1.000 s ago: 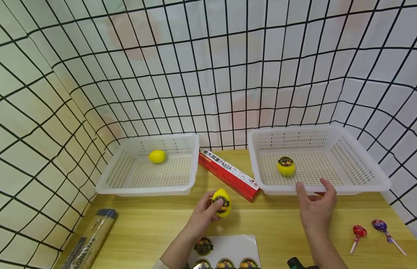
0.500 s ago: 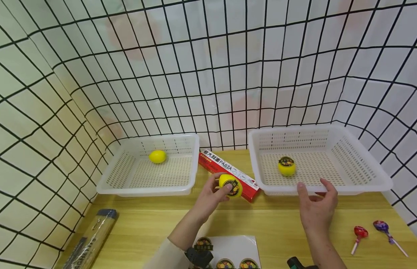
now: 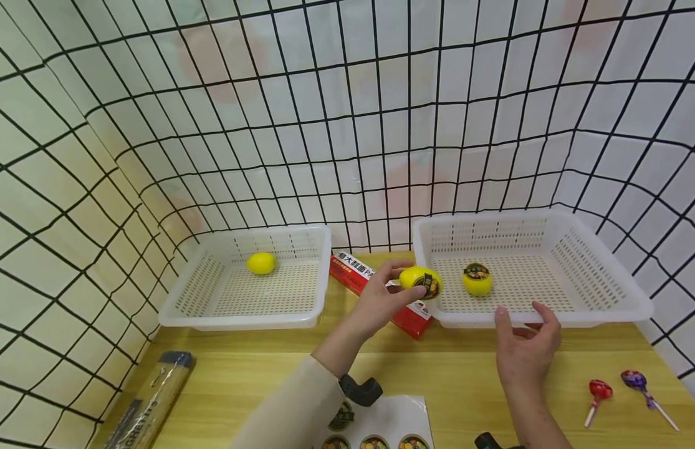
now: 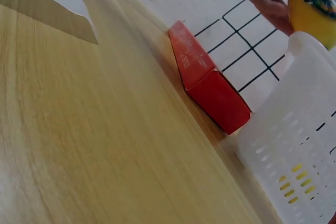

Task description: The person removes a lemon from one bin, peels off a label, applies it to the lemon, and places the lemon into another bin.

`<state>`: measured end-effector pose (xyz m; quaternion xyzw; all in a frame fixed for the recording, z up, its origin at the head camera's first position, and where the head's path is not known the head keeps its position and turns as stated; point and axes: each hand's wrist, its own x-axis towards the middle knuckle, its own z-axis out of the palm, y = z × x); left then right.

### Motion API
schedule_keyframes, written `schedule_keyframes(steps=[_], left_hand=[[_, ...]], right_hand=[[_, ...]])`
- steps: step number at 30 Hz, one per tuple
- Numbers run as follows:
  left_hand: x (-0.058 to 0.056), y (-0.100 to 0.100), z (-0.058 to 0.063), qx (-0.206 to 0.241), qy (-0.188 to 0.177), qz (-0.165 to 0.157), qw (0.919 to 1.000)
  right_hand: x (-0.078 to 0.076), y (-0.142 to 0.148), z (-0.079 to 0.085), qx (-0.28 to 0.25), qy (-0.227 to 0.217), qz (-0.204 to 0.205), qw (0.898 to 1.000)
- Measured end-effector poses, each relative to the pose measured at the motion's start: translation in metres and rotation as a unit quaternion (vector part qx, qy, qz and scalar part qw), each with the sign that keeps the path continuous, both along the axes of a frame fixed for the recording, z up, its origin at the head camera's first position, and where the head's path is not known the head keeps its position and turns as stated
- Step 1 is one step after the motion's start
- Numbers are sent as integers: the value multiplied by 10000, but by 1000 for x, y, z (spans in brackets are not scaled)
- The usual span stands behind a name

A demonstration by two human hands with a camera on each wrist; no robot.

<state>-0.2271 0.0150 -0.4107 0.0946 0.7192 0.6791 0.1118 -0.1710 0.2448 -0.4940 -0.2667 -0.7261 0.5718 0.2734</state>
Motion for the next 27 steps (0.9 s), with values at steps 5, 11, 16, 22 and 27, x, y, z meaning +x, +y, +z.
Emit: schedule_keyframes(steps=[5,11,16,22,27], left_hand=[[-13,13,4,-504,153,-86,9986],[-27,26,6,-1002,462,-372,9932],[-33,37,7,-1736,823,-318,9809],[-40,49,4,-2817,1596,-339,9455],[-47,55,-2,-3859,2258,-488,8932]], right_hand=[[-1,-2,-2,93,127,-105,9998],[-1,-1,-2,36,120,-68,9999],[-1,-1,-3,0,78,-83,9999],[-2,-1,-4,82,99,-94,9999],[-2,-1,-7,143,95,-114,9998]])
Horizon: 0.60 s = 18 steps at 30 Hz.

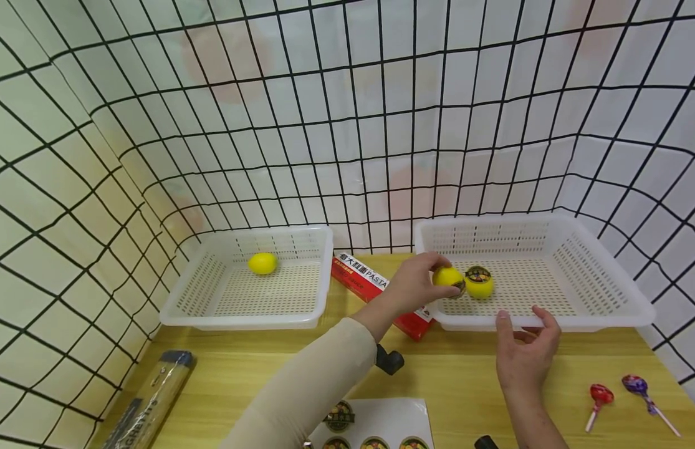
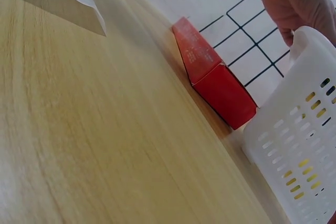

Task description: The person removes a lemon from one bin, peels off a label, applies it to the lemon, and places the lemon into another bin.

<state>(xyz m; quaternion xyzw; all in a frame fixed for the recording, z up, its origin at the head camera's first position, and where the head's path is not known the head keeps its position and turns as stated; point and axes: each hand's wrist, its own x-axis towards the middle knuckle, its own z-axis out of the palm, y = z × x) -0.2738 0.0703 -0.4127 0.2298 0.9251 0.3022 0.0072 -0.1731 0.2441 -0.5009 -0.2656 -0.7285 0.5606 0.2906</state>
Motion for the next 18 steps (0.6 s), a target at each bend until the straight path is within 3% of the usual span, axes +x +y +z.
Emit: schedule_keyframes(steps=[4,18], left_hand=[[-2,3,-2,-580,286,-20,9979],[3,8,-8,-943,517,-165,9941]], right_hand=[[0,1,-1,56,23,-10,10000],[1,-2,-2,89,95,-10,9999]])
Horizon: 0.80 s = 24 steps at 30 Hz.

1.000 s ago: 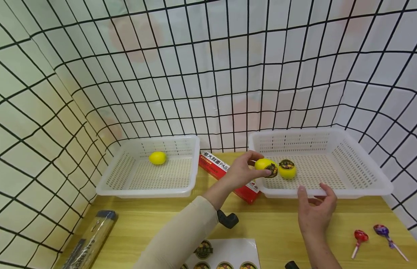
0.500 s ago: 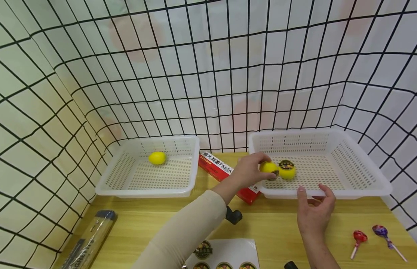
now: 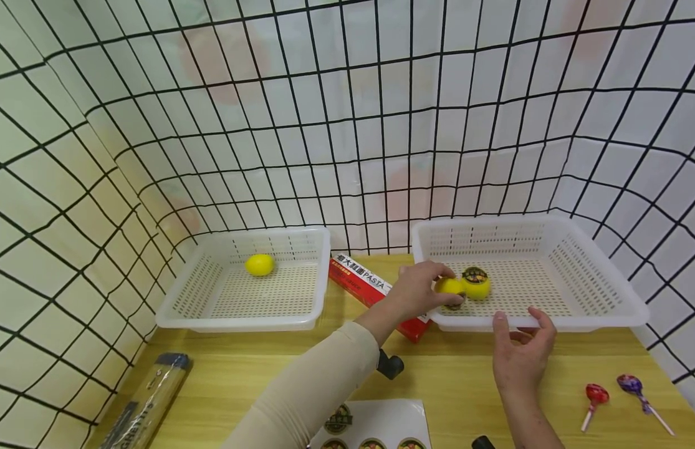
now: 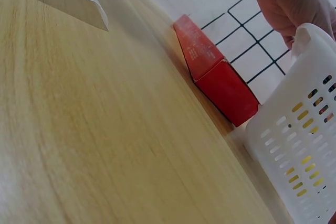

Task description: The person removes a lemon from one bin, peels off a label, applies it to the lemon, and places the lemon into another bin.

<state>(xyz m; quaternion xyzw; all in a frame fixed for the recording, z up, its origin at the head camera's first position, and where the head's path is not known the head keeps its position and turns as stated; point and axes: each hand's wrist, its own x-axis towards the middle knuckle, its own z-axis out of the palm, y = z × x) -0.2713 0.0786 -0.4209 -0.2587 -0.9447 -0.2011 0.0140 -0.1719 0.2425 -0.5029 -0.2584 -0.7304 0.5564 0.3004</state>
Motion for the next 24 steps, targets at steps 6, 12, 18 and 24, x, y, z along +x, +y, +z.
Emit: schedule_keyframes(steps=[6,12,18,24], left_hand=[[0,0,-1,-63,91,-6,9999],[-1,-4,-2,-29,68,-130,9999],[8,-19,-1,195,189,-340,9991],[32,-51,1,539,202,-376,9976]], right_hand=[[1,0,2,-12,-37,75,10000],[2,-1,1,-23,-67,83,9999],[1,-1,1,-58,-100,48,9999],[1,0,2,-60,10,38,10000]])
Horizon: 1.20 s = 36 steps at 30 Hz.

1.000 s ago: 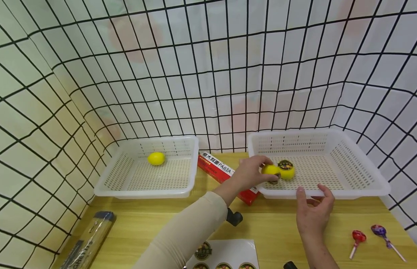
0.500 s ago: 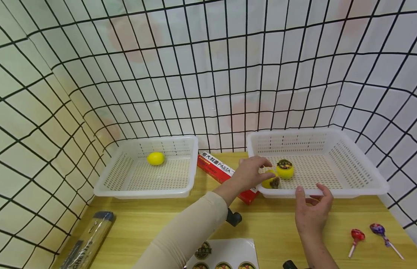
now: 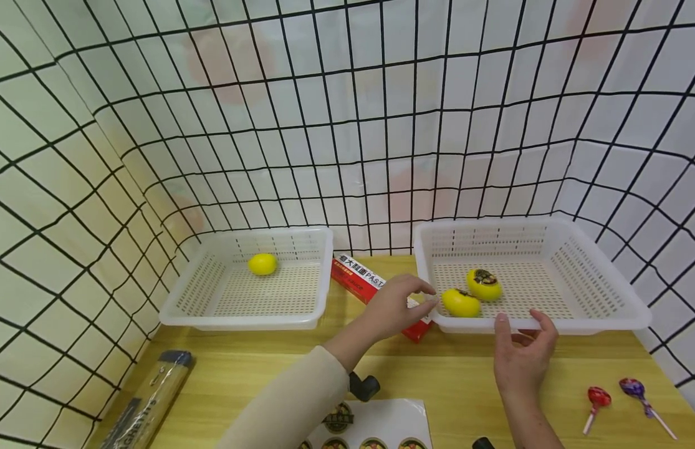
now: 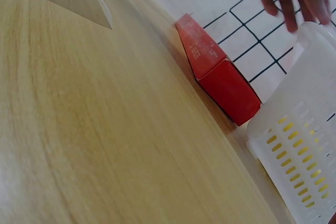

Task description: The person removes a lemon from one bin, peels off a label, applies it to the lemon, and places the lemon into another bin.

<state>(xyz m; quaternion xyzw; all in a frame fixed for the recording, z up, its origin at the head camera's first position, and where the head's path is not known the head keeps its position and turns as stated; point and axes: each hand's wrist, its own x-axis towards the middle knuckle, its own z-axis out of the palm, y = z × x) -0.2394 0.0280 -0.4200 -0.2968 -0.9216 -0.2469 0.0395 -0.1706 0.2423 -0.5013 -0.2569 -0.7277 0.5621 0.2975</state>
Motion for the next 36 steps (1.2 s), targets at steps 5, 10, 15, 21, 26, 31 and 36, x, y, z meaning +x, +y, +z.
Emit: schedule_keyframes(steps=[5,10,15,21,26,31,36], left_hand=[[25,-33,-8,240,-192,-49,9995],[47,-66,-19,535,-87,-110,9985],[64,-94,-23,922,-67,-55,9957],[79,-123,-23,1070,-163,241,9938],[88,-146,-18,1456,232,287,9886],[93,-168,-13,1734,611,656,9808],[89,-189,-12,1877,763,1172,9722]], right_hand=[[0,0,-1,-15,96,9,10000],[0,-1,-3,13,101,-1,9999],[0,-1,-2,-32,-55,-4,10000],[0,-1,-2,-44,-134,-21,9999],[5,-10,2,-28,182,-47,9998],[15,-34,6,482,923,194,9944],[26,-69,8,863,1318,1485,9763]])
